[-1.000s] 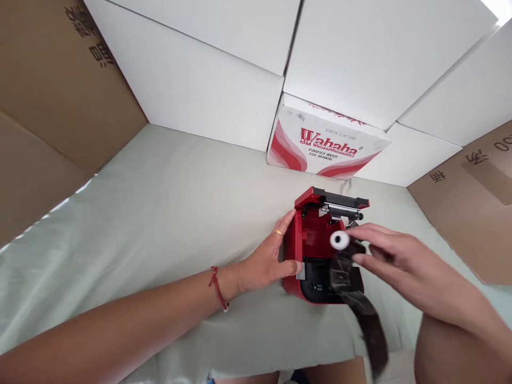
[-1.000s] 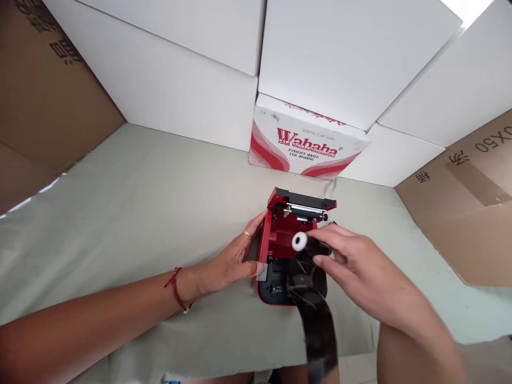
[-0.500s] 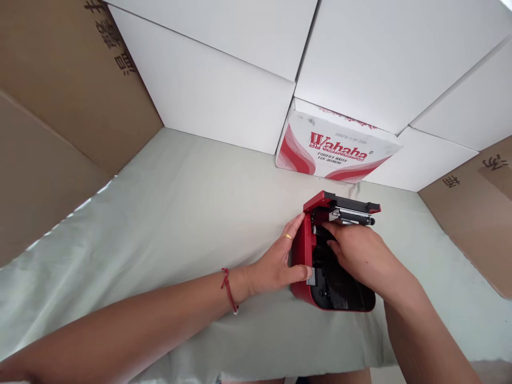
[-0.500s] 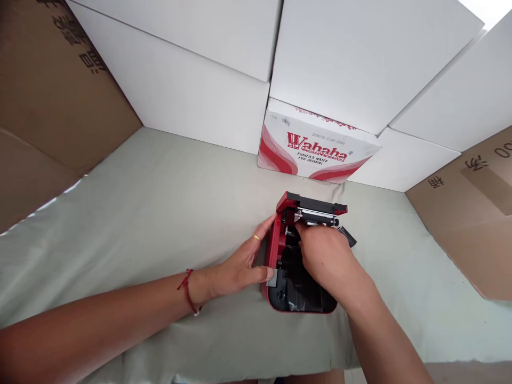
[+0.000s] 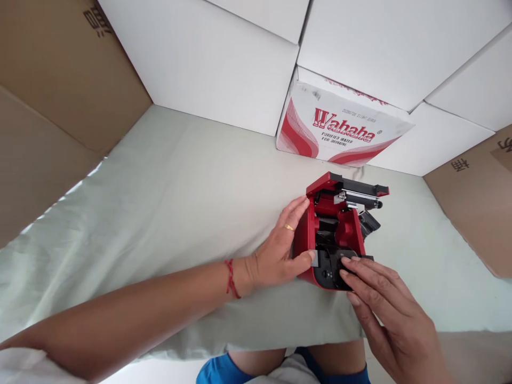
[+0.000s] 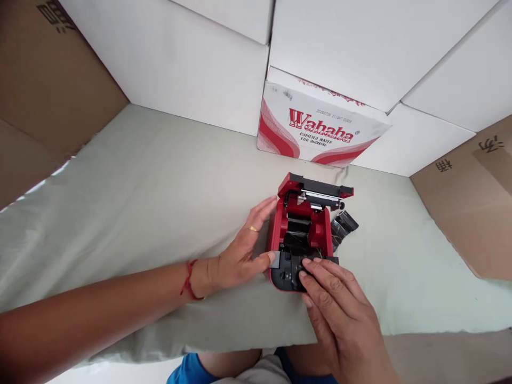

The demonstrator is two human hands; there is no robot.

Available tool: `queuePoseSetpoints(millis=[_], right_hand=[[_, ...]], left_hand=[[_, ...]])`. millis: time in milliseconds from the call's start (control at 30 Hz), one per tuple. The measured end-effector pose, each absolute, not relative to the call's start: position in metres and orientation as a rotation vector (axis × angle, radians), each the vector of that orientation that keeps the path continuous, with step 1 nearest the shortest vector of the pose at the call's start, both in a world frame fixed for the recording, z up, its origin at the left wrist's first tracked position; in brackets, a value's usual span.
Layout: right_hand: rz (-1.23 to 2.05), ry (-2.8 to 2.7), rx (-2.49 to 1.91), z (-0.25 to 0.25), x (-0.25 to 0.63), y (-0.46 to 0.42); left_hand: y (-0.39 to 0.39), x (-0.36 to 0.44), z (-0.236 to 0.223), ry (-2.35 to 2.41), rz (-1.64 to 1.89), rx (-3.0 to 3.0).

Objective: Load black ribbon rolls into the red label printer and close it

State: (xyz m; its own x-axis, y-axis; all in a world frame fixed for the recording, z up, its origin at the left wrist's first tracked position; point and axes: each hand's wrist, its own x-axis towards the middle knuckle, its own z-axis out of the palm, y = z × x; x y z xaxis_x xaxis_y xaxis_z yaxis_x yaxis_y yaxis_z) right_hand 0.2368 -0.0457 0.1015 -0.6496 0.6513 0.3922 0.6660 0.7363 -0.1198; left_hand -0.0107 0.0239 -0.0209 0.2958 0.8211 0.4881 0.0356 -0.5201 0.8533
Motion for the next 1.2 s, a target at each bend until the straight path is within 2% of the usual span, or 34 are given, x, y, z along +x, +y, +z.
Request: queuePoseSetpoints(millis=[133,267,433,600,833,1067,1200], right_hand=[[-0.118,-2.447,-1.073,0.089,0.231,-0.059],[-0.038,-2.356,-1.216,0.101,0.237,-0.052],[-0.229,-2.033,-1.383,0.116,0.243,0.004],[-0.166,-2.13,-1.343,0.114,0.237,0.056],[-0.091,-2.136,-1.201,0.11,0.239,0.019],[-0.012,-2.192,-1.167,0.094,0.242,-0.008],[-0.02,-2.167,-1.183,0.092,0.239,-0.008]], left_hand=[[0.008,-0.008,-0.011,0.647,1.626,2.287],[0.003,-0.006,-0.009,0.641,1.639,2.511],[0.005,-0.007,-0.018,0.652,1.546,2.497],[0.004,-0.005,-0.019,0.663,1.558,2.514],[0.003,-0.004,-0.01,0.796,1.777,2.4],[0.012,-0.009,-0.003,0.889,1.608,2.27],[0.017,-0.011,0.003,0.882,1.642,2.261]])
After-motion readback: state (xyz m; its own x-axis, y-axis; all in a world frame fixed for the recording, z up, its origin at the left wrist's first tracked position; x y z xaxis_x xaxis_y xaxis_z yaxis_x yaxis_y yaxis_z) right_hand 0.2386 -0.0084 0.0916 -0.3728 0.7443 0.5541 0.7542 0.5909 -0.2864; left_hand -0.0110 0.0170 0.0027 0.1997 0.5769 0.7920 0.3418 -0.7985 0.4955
